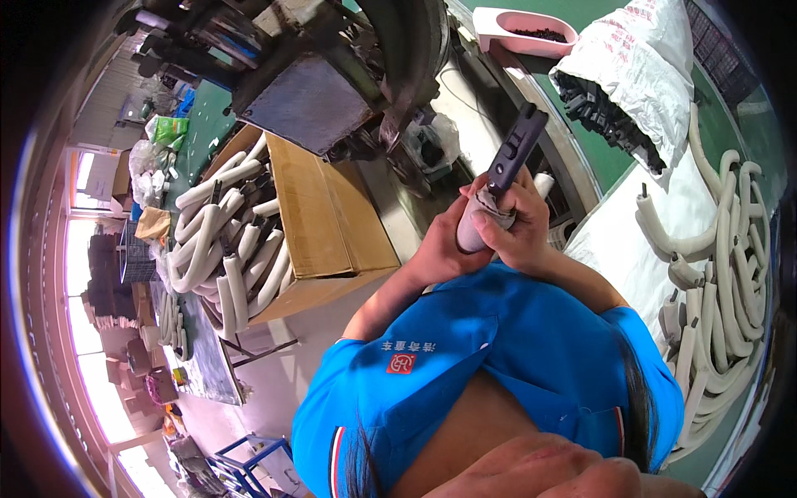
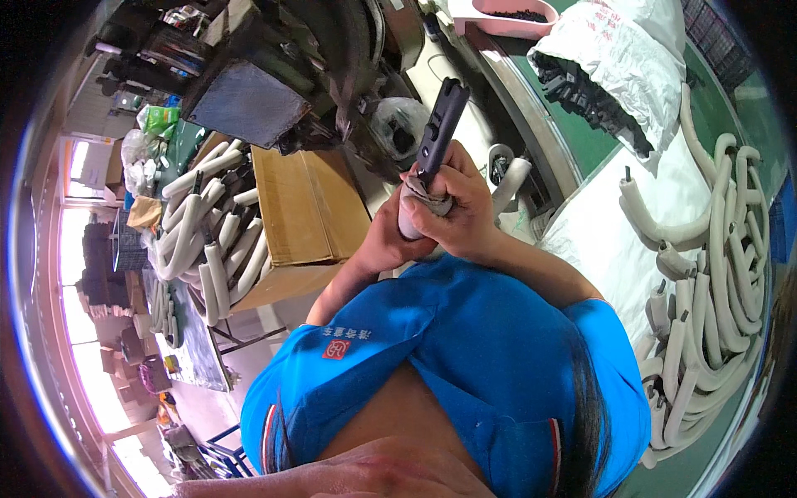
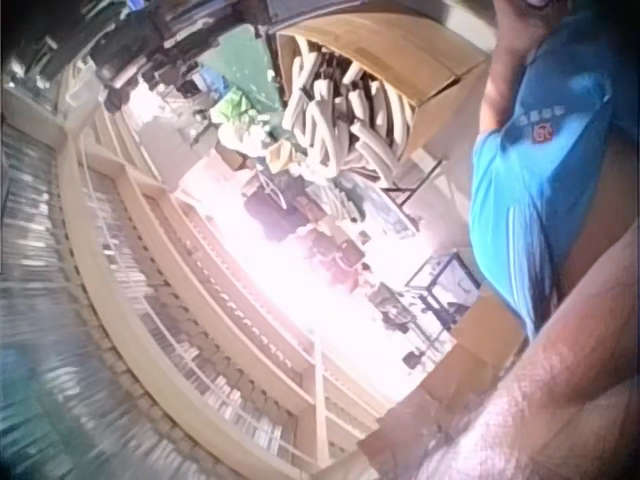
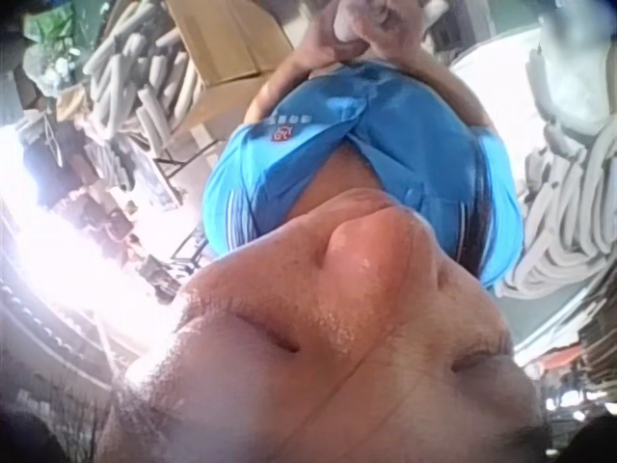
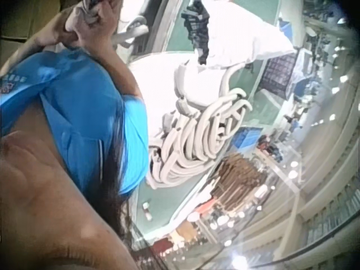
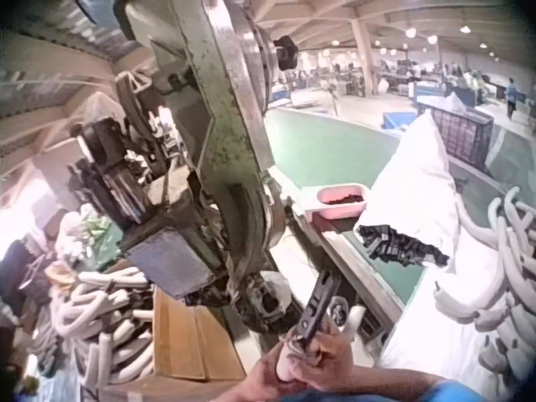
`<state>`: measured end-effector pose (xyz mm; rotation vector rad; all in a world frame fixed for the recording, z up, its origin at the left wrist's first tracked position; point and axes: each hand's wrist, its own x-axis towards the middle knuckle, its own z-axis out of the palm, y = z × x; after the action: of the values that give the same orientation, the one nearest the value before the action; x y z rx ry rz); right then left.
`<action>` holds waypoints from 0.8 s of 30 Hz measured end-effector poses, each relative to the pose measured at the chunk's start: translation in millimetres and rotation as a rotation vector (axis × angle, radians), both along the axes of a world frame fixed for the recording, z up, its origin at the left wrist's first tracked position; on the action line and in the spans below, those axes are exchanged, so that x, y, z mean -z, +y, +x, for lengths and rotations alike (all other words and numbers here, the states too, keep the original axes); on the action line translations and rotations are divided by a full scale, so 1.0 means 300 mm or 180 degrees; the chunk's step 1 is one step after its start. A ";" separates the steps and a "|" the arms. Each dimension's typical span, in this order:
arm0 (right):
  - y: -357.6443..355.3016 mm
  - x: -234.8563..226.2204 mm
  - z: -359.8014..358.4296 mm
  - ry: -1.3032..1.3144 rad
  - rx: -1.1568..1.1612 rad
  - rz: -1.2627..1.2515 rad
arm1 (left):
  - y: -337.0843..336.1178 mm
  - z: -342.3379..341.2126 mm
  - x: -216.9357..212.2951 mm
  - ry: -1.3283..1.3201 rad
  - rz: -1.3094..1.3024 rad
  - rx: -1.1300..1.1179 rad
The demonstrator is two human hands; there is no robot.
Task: The person repeatedly picks up foam-covered cylindrical parts and black plastic clips, then inserts the clips into the ends of the cylinders at a workbench. The person handles the parts one at a time and places the assembled units aside.
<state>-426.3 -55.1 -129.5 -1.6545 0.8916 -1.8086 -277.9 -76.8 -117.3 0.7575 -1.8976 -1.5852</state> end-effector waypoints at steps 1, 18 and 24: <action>-0.004 0.007 0.002 -0.0044 0.0042 -0.0082 | 0.004 -0.013 -0.023 -0.0074 -0.0305 -0.0146; 0.036 -0.053 -0.016 0.0805 -0.0331 0.0349 | -0.018 0.036 0.075 0.0735 -0.2309 -0.0311; 0.048 0.021 0.046 -0.0566 -0.0713 0.0635 | 0.001 0.069 0.058 0.0651 -0.1961 -0.0456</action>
<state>-412.6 -40.8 -135.8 -1.3860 0.7497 -1.6283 -257.2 -76.6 -134.7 0.4283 -1.9672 -0.8699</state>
